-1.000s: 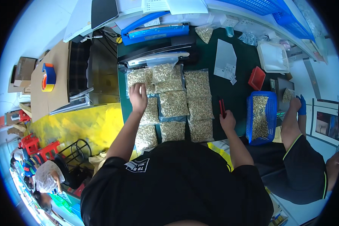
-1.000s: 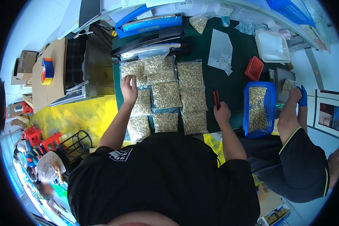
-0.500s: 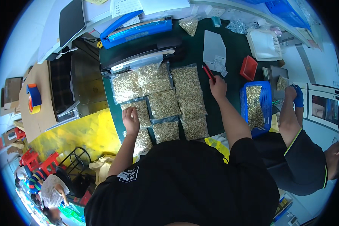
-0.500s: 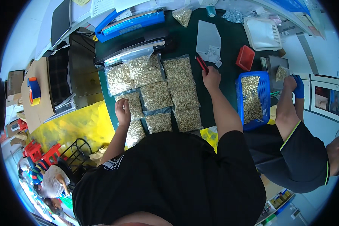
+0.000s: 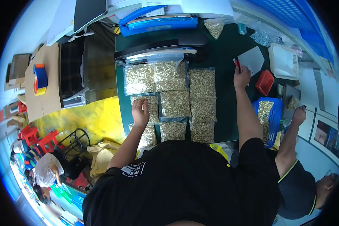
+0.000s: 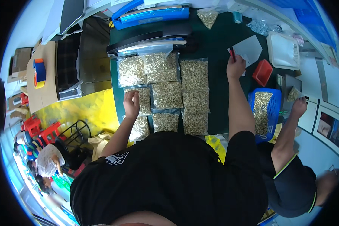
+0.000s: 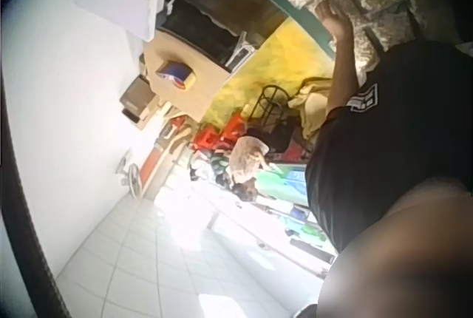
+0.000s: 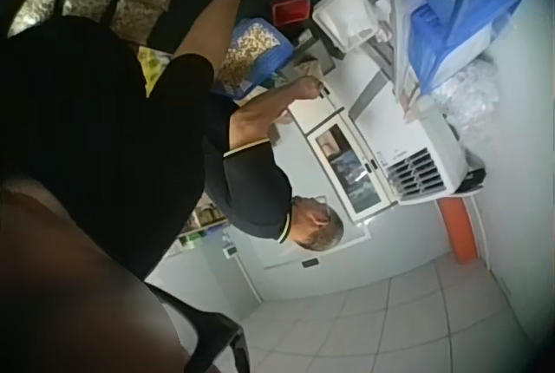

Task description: Sealing plastic bags containing small hardware components using a heat sealer machine.

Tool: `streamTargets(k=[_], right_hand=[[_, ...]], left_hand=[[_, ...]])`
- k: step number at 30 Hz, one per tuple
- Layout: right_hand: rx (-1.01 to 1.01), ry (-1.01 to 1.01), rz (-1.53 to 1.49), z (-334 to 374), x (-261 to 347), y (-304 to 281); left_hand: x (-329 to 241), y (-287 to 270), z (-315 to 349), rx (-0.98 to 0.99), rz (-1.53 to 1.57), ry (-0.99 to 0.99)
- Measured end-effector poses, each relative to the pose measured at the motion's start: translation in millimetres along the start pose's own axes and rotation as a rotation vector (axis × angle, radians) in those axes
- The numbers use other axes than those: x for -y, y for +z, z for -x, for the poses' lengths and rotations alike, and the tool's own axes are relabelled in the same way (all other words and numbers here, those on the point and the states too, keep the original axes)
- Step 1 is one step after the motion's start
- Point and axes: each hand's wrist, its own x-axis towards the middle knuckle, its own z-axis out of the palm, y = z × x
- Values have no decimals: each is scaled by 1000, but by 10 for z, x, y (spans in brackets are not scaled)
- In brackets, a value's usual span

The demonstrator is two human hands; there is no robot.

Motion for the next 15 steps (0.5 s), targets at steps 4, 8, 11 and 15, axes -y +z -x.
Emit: streamTargets(k=[4,8,11,15], right_hand=[[-76,-422,-439,31,778,-175],[-94,-611,-628,207,1604,-350],[-111,-676,-645,245,1956,-199],[-4,-686,-535,343,2239,-57]], left_hand=[[-99,63,-56,-8,37,1],[-179,139,-91,-7,59,19],[-237,153,-125,10,43,41],[-199,121,-106,-15,96,34]])
